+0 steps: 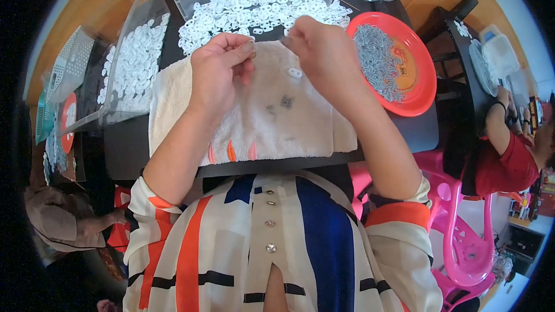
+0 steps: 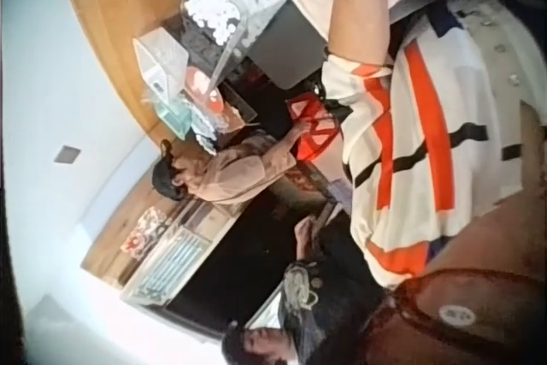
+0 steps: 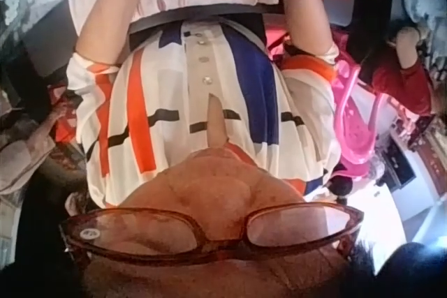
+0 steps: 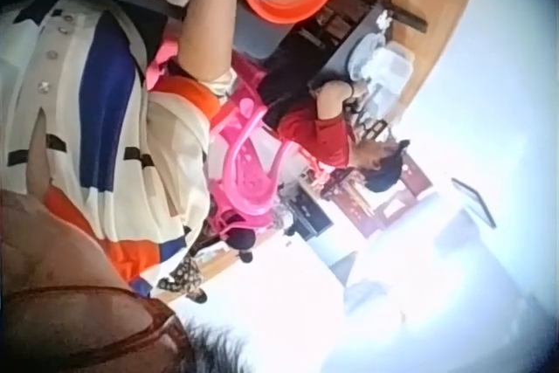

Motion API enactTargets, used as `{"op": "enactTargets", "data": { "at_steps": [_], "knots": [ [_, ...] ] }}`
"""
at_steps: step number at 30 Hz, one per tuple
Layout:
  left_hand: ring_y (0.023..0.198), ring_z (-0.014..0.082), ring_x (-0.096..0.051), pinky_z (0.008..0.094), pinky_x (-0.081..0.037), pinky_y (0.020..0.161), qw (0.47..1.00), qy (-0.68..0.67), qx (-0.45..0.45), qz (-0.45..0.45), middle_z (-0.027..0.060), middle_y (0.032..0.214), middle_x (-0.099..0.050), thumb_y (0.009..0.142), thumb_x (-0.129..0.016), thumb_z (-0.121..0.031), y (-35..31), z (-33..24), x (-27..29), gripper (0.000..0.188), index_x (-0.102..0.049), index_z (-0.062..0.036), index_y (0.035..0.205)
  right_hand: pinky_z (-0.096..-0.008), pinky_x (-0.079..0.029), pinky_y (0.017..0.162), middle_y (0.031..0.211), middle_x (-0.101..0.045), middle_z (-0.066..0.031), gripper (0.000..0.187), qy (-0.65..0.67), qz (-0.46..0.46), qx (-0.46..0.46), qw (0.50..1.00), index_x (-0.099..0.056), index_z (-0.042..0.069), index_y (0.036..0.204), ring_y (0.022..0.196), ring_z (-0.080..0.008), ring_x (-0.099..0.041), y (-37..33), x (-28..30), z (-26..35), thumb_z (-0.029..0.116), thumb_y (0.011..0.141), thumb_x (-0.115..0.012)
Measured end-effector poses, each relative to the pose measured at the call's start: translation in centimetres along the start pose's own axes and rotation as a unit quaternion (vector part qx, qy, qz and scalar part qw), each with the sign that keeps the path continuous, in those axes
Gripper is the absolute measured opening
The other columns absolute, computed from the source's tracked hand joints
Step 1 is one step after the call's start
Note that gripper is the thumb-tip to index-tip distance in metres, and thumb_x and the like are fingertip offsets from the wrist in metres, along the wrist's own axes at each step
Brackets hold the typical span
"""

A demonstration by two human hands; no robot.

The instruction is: Assembling small white plastic components by manually inserting tiny metal pins.

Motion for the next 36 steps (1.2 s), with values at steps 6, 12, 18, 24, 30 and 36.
{"op": "enactTargets", "data": {
  "at_steps": [6,12,18,24,30,36],
  "knots": [
    [0.056,0.0116,-0.056,0.0235,-0.042,0.044,1.0,0.011,0.028,-0.004,0.0069,0.072,-0.061,0.082,-0.063,0.001,0.1,0.4,0.3,0.005,-0.061,0.0026,0.086,-0.0385,-0.047,0.062,0.079,-0.065,-0.0122,0.013,-0.14,0.052,0.045,0.988,-0.065,0.003,0.087,0.07,-0.0309,-0.062,-2.2,-0.9,-0.1,0.015,0.08,-0.066],
    [0.056,0.0113,-0.055,0.0231,-0.041,0.044,0.999,0.006,0.031,0.009,0.0066,0.072,-0.06,0.082,-0.063,0.001,-0.1,0.4,0.0,0.004,-0.062,0.0022,0.085,-0.0415,-0.048,0.066,0.088,-0.066,-0.0113,0.015,-0.246,0.08,0.072,0.963,-0.065,0.006,0.089,0.074,-0.0328,-0.063,-2.7,-2.8,-0.2,0.018,0.08,-0.067],
    [0.057,0.0113,-0.057,0.0233,-0.043,0.046,0.997,0.055,0.041,0.045,0.0063,0.074,-0.061,0.085,-0.063,-0.004,-0.5,0.7,-0.9,0.007,-0.062,0.0016,0.088,-0.0265,-0.043,0.054,0.072,-0.063,-0.0034,0.015,0.144,0.098,-0.058,0.983,-0.063,0.003,0.085,0.061,-0.015,-0.061,-1.8,-2.3,-2.9,0.017,0.087,-0.063],
    [0.057,0.0119,-0.057,0.0232,-0.044,0.047,0.997,0.033,0.02,0.061,0.0074,0.075,-0.062,0.085,-0.064,-0.005,-1.0,-0.1,-1.6,0.009,-0.062,0.0024,0.089,-0.0204,-0.036,0.05,0.07,-0.06,-0.0001,0.016,0.365,0.121,-0.188,0.904,-0.061,0.004,0.088,0.058,-0.0089,-0.057,-1.2,-2.9,-2.2,0.018,0.093,-0.057],
    [0.058,0.0133,-0.058,0.024,-0.044,0.047,0.999,-0.004,-0.01,0.054,0.0093,0.077,-0.063,0.084,-0.063,-0.005,-1.1,-1.1,-1.4,0.011,-0.062,0.0038,0.091,-0.0207,-0.036,0.051,0.071,-0.061,-0.0006,0.018,0.398,0.096,-0.184,0.894,-0.062,0.004,0.089,0.058,-0.0092,-0.057,-0.8,-3.3,-1.8,0.021,0.094,-0.058],
    [0.058,0.0126,-0.057,0.0237,-0.043,0.045,0.999,-0.027,-0.02,0.033,0.0094,0.076,-0.062,0.083,-0.064,-0.004,-1.0,-1.3,-1.1,0.011,-0.062,0.0048,0.089,-0.0207,-0.036,0.051,0.071,-0.06,-0.0007,0.019,0.429,0.083,-0.179,0.882,-0.062,0.004,0.09,0.059,-0.0093,-0.057,-0.8,-3.4,-1.0,0.022,0.093,-0.058]
  ]
}}
Point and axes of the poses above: each hand's wrist, its own y-axis towards the middle knuckle, its own x-axis out of the back of the hand, z = x × y, the point moved 9 cm from there along y, towards the middle knuckle
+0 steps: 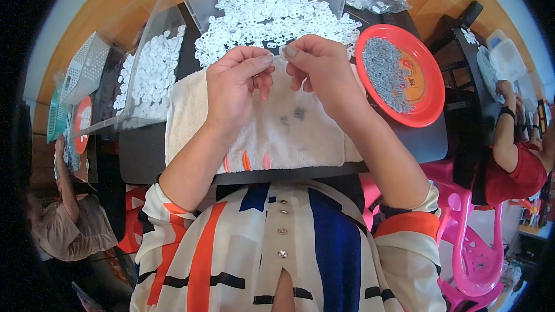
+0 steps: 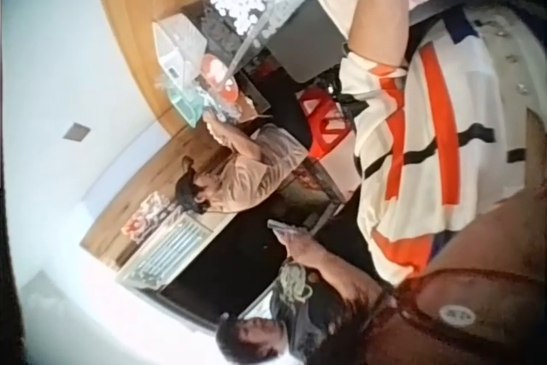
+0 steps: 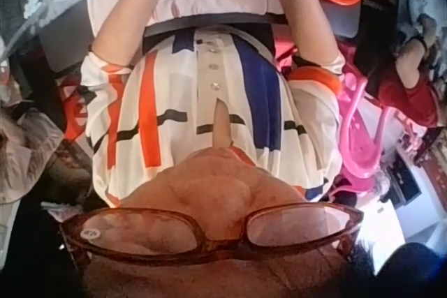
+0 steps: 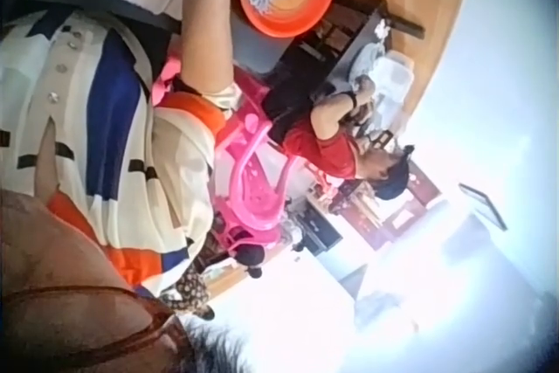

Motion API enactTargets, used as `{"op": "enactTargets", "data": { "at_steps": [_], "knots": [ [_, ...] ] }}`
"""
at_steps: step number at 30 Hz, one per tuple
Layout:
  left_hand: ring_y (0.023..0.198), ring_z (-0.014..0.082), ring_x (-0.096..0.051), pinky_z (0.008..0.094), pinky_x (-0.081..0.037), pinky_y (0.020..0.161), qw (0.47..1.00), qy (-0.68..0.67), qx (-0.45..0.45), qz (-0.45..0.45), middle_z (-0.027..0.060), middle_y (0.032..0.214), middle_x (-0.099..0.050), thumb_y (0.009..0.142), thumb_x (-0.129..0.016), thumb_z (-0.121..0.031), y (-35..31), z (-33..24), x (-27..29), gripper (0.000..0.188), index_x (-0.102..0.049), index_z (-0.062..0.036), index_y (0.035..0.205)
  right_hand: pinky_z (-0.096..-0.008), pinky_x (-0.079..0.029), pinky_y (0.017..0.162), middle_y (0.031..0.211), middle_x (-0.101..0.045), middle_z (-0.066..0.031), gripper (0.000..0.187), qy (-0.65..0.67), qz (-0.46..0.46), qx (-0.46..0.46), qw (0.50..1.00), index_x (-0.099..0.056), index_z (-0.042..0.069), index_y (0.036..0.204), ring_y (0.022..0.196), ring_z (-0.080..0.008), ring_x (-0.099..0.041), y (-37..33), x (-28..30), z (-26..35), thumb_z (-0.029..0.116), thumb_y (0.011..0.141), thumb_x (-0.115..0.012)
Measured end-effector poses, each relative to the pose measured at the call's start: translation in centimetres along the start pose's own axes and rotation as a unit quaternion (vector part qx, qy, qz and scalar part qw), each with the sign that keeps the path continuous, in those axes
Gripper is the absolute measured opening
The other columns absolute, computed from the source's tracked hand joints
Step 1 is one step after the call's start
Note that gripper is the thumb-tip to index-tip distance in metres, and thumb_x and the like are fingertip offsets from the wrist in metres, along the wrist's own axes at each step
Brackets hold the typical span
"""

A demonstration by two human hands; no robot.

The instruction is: Assembling small white plastic components by manually inserting tiny metal pins.

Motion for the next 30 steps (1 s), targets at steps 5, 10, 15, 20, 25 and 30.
{"op": "enactTargets", "data": {
  "at_steps": [5,10,15,20,25,30],
  "knots": [
    [0.058,0.0127,-0.057,0.0236,-0.043,0.045,1.0,-0.011,-0.013,-0.003,0.01,0.076,-0.062,0.083,-0.063,-0.004,0.0,-0.2,-0.1,0.011,-0.062,0.005,0.088,-0.0203,-0.036,0.051,0.071,-0.06,-0.0002,0.019,-0.01,0.002,0.005,1.0,-0.062,0.004,0.09,0.059,-0.0086,-0.057,0.2,-0.3,0.5,0.022,0.094,-0.058],
    [0.057,0.0131,-0.057,0.0238,-0.044,0.044,0.998,-0.051,-0.035,-0.024,0.0112,0.075,-0.063,0.083,-0.064,-0.003,-0.1,-0.6,0.5,0.01,-0.061,0.0049,0.087,-0.0198,-0.035,0.052,0.072,-0.06,0.0009,0.019,-0.042,-0.013,0.024,0.999,-0.063,0.004,0.091,0.06,-0.0071,-0.055,0.1,-0.8,1.2,0.022,0.094,-0.057],
    [0.056,0.0129,-0.057,0.0236,-0.044,0.043,0.998,-0.051,-0.035,-0.033,0.0115,0.075,-0.063,0.083,-0.064,-0.002,-0.1,-0.8,0.6,0.009,-0.061,0.0047,0.087,-0.0192,-0.035,0.054,0.072,-0.059,0.0019,0.019,-0.028,-0.011,0.032,0.999,-0.063,0.005,0.092,0.062,-0.0056,-0.054,0.2,-1.1,1.1,0.023,0.094,-0.058],
    [0.056,0.0122,-0.057,0.0231,-0.043,0.043,0.998,-0.036,-0.042,-0.032,0.0112,0.075,-0.063,0.083,-0.064,-0.002,-0.1,-0.9,0.5,0.008,-0.061,0.0049,0.087,-0.0191,-0.036,0.054,0.072,-0.059,0.0023,0.018,-0.04,-0.018,0.059,0.997,-0.062,0.005,0.092,0.063,-0.0049,-0.053,0.3,-1.0,1.2,0.022,0.093,-0.059],
    [0.055,0.0108,-0.056,0.0224,-0.042,0.043,0.998,-0.004,-0.054,-0.027,0.0098,0.075,-0.062,0.083,-0.063,-0.001,-0.2,-1.2,0.4,0.007,-0.061,0.0045,0.086,-0.0191,-0.036,0.054,0.072,-0.058,0.0024,0.018,-0.056,-0.015,0.083,0.995,-0.062,0.005,0.091,0.063,-0.0046,-0.053,0.4,-0.8,1.1,0.022,0.094,-0.059],
    [0.056,0.0103,-0.056,0.0222,-0.042,0.043,0.998,0.007,-0.056,-0.025,0.0091,0.076,-0.062,0.084,-0.063,-0.001,-0.2,-1.1,0.3,0.007,-0.061,0.0043,0.088,-0.0185,-0.036,0.053,0.071,-0.058,0.0028,0.016,-0.03,0.001,0.059,0.998,-0.062,0.005,0.092,0.062,-0.0041,-0.053,0.3,-1.1,0.6,0.02,0.094,-0.058]
  ]
}}
Point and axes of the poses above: each hand's wrist, its own y-axis towards the middle knuckle, its own x-axis out of the back of the hand, z = x × y, the point moved 9 cm from there along y, towards the middle knuckle
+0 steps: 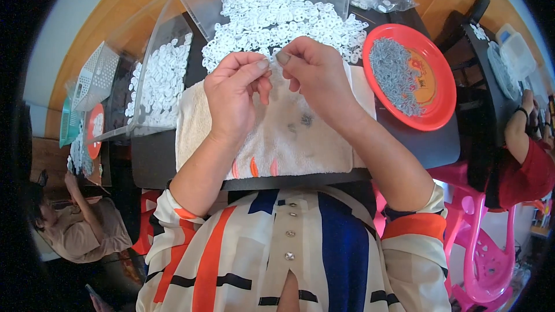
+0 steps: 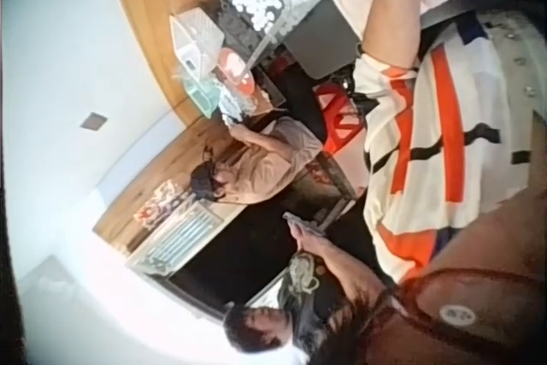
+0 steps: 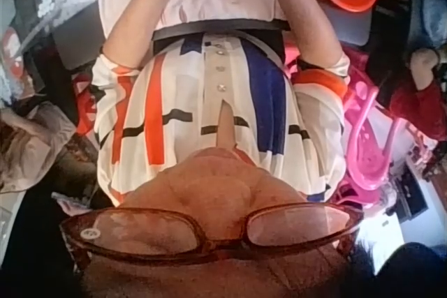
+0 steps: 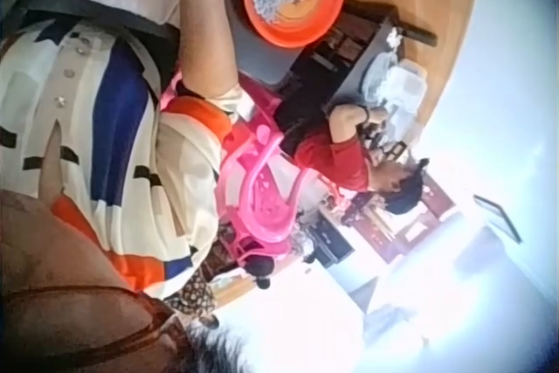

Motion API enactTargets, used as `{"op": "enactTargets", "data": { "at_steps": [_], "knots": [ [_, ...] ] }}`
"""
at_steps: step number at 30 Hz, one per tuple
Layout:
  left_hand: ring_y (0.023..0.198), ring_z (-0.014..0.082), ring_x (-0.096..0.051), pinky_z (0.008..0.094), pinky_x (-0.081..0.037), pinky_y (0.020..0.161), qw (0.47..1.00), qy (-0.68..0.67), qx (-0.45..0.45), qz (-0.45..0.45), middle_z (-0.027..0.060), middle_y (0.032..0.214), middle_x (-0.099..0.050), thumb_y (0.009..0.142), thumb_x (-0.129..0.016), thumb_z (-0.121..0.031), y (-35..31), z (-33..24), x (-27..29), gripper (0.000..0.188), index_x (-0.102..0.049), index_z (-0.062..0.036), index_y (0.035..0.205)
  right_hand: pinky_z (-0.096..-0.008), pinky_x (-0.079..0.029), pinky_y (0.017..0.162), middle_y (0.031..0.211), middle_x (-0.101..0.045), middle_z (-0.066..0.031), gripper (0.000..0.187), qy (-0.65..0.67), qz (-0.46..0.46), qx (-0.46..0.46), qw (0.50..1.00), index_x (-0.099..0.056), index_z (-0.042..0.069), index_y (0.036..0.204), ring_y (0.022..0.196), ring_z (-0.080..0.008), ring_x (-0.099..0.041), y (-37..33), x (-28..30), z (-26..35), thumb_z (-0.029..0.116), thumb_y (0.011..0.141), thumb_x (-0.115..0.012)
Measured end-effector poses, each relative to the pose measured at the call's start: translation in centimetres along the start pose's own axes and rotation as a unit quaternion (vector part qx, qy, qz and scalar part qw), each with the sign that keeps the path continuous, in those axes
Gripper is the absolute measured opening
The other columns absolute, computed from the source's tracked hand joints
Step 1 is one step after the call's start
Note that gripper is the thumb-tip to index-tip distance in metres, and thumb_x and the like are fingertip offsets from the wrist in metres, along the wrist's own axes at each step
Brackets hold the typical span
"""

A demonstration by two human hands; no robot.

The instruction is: Assembling small white plastic components by manually inserting tiny metal pins.

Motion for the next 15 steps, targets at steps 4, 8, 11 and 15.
{"op": "enactTargets", "data": {
  "at_steps": [4,8,11,15],
  "knots": [
    [0.057,0.0127,-0.057,0.0241,-0.045,0.046,0.999,0.027,-0.015,0.01,0.0104,0.077,-0.063,0.085,-0.062,-0.002,-0.3,0.0,-0.5,0.008,-0.061,0.0045,0.089,-0.0184,-0.036,0.053,0.071,-0.058,0.0028,0.016,0.006,0.01,0.008,1.0,-0.062,0.005,0.092,0.062,-0.0042,-0.053,0.1,-0.3,-0.6,0.02,0.094,-0.058],
    [0.058,0.0126,-0.058,0.0241,-0.045,0.047,0.999,0.023,-0.025,0.03,0.0105,0.079,-0.063,0.086,-0.062,-0.002,-0.2,-0.1,-0.7,0.008,-0.061,0.0044,0.091,-0.0192,-0.037,0.052,0.071,-0.058,0.0018,0.018,0.033,0.029,0.005,0.999,-0.061,0.004,0.091,0.061,-0.0051,-0.054,0.0,-0.2,-0.1,0.021,0.094,-0.057],
    [0.061,0.0122,-0.058,0.0238,-0.045,0.048,0.999,0.0,-0.023,0.042,0.0093,0.079,-0.063,0.085,-0.063,0.002,0.0,-0.1,-0.8,0.009,-0.061,0.005,0.093,-0.0198,-0.038,0.052,0.07,-0.059,0.0008,0.019,0.068,0.053,-0.017,0.996,-0.061,0.003,0.09,0.06,-0.0062,-0.055,0.3,0.1,-0.7,0.021,0.094,-0.056],
    [0.06,0.0138,-0.058,0.0243,-0.045,0.048,0.996,-0.032,-0.014,0.088,0.0104,0.081,-0.064,0.083,-0.065,0.002,0.0,-0.2,-1.6,0.016,-0.061,0.0056,0.098,-0.0202,-0.038,0.051,0.069,-0.059,-0.0007,0.019,0.092,0.078,-0.008,0.993,-0.061,0.003,0.089,0.059,-0.0079,-0.056,0.4,0.5,-0.3,0.02,0.094,-0.056]
  ]
}}
Point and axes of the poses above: each hand's wrist, its own y-axis towards the middle knuckle, its own x-axis out of the back of the hand, z = x × y, the point moved 9 cm from there along y, towards the middle knuckle
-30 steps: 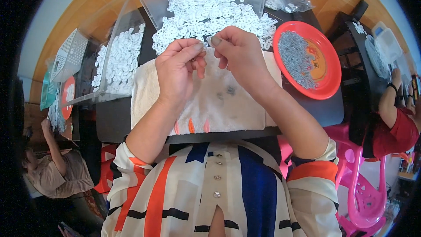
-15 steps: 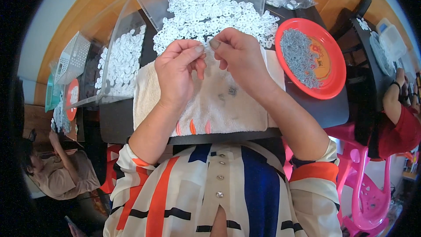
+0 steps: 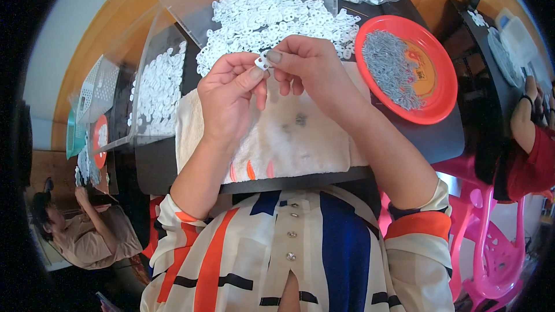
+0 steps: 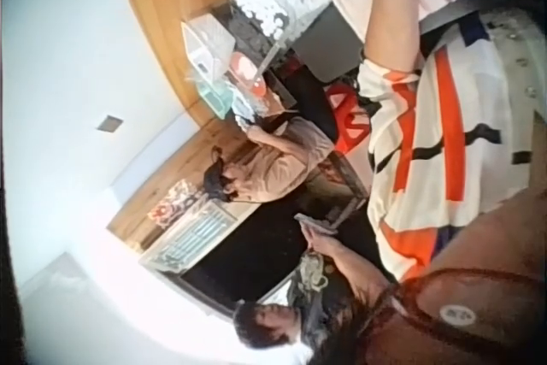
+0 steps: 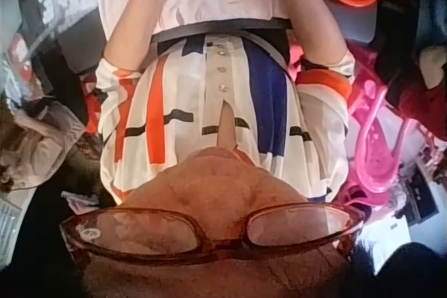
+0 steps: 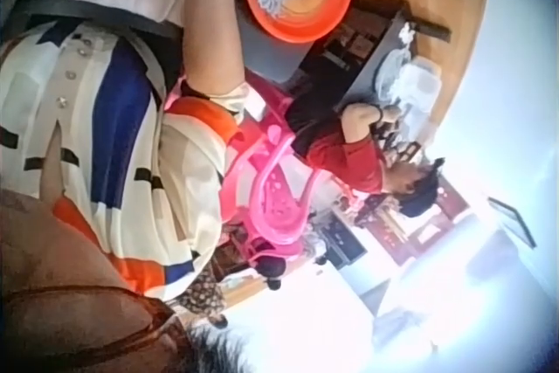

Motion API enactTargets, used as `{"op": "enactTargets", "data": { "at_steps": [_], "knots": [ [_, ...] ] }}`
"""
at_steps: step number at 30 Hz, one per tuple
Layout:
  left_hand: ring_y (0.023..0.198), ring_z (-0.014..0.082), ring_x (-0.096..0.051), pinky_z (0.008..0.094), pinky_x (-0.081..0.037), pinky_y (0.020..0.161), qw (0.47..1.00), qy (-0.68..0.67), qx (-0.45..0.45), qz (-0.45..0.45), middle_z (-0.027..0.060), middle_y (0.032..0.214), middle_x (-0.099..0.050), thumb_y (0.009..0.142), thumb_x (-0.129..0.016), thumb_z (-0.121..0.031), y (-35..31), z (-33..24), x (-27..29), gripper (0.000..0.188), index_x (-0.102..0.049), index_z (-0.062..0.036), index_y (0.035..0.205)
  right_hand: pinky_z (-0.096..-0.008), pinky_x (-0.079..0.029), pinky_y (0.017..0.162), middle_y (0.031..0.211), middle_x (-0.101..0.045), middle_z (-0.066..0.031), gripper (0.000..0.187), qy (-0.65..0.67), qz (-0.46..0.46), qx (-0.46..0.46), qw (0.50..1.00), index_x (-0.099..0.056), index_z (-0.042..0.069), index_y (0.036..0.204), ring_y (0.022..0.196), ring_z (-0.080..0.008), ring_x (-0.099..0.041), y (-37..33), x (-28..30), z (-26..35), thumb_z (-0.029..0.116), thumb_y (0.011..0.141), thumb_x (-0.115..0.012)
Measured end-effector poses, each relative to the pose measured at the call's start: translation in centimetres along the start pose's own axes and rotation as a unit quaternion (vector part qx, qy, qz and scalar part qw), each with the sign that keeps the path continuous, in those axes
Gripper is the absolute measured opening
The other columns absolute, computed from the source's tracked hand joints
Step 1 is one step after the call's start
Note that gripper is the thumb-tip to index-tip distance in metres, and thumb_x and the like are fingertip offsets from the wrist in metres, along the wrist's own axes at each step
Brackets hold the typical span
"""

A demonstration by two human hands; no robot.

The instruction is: Assembling small white plastic components by manually inserting tiny metal pins.

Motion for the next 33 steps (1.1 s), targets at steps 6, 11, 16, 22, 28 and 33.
{"op": "enactTargets", "data": {
  "at_steps": [6,11,16,22,28,33],
  "knots": [
    [0.061,0.014,-0.059,0.0237,-0.045,0.048,0.999,0.022,0.002,0.047,0.0124,0.084,-0.065,0.081,-0.068,0.002,0.0,-0.5,-1.0,0.026,-0.061,0.0067,0.106,-0.0201,-0.037,0.049,0.068,-0.059,-0.0026,0.018,-0.001,0.038,0.01,0.999,-0.06,0.002,0.086,0.057,-0.0097,-0.057,-0.3,-0.3,0.9,0.018,0.094,-0.057],
    [0.064,0.0148,-0.061,0.023,-0.045,0.049,0.995,0.042,-0.034,0.087,0.0141,0.087,-0.067,0.081,-0.068,0.003,-0.1,-1.2,-1.7,0.028,-0.061,0.0071,0.107,-0.0201,-0.036,0.047,0.066,-0.058,-0.0022,0.018,0.036,0.053,-0.01,0.998,-0.06,0.002,0.085,0.055,-0.0108,-0.057,-0.5,-0.5,0.6,0.018,0.094,-0.057],
    [0.066,0.016,-0.063,0.0224,-0.046,0.05,0.995,0.02,-0.008,0.095,0.0143,0.086,-0.067,0.08,-0.069,0.003,-0.3,-0.8,-1.9,0.029,-0.061,0.0073,0.108,-0.0203,-0.036,0.047,0.065,-0.056,-0.0017,0.019,0.028,0.05,-0.01,0.998,-0.059,0.002,0.084,0.054,-0.0112,-0.057,-0.6,-0.4,0.7,0.019,0.093,-0.058],
    [0.06,0.0127,-0.059,0.0219,-0.044,0.049,0.994,0.037,-0.051,0.094,0.0129,0.081,-0.067,0.079,-0.069,0.004,-0.4,-1.3,-1.6,0.026,-0.061,0.0064,0.103,-0.0204,-0.035,0.046,0.066,-0.056,-0.001,0.021,0.089,0.065,-0.036,0.993,-0.059,0.002,0.084,0.054,-0.0104,-0.055,-1.0,-1.3,0.2,0.022,0.093,-0.059],
    [0.063,0.0117,-0.058,0.0217,-0.045,0.05,0.992,0.066,-0.078,0.076,0.0115,0.085,-0.065,0.079,-0.071,0.001,-0.8,-1.1,-1.0,0.023,-0.061,0.0051,0.099,-0.0209,-0.033,0.047,0.065,-0.052,-0.0002,0.022,0.102,0.073,-0.029,0.992,-0.058,0.003,0.083,0.055,-0.0114,-0.055,-1.3,-1.9,-0.1,0.022,0.093,-0.059],
    [0.062,0.0154,-0.063,0.0227,-0.046,0.047,0.988,0.046,-0.114,0.095,0.0122,0.078,-0.066,0.08,-0.068,0.005,-1.3,-2.0,-1.9,0.019,-0.058,0.0038,0.096,-0.0204,-0.03,0.047,0.067,-0.051,-0.0005,0.021,0.144,0.068,-0.036,0.987,-0.058,0.004,0.083,0.056,-0.0116,-0.054,-1.8,-2.5,0.0,0.023,0.093,-0.058]
  ]
}}
Point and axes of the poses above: each hand's wrist, its own y-axis towards the middle knuckle, its own x-axis out of the back of the hand, z = x × y, the point moved 9 cm from there along y, towards the middle knuckle
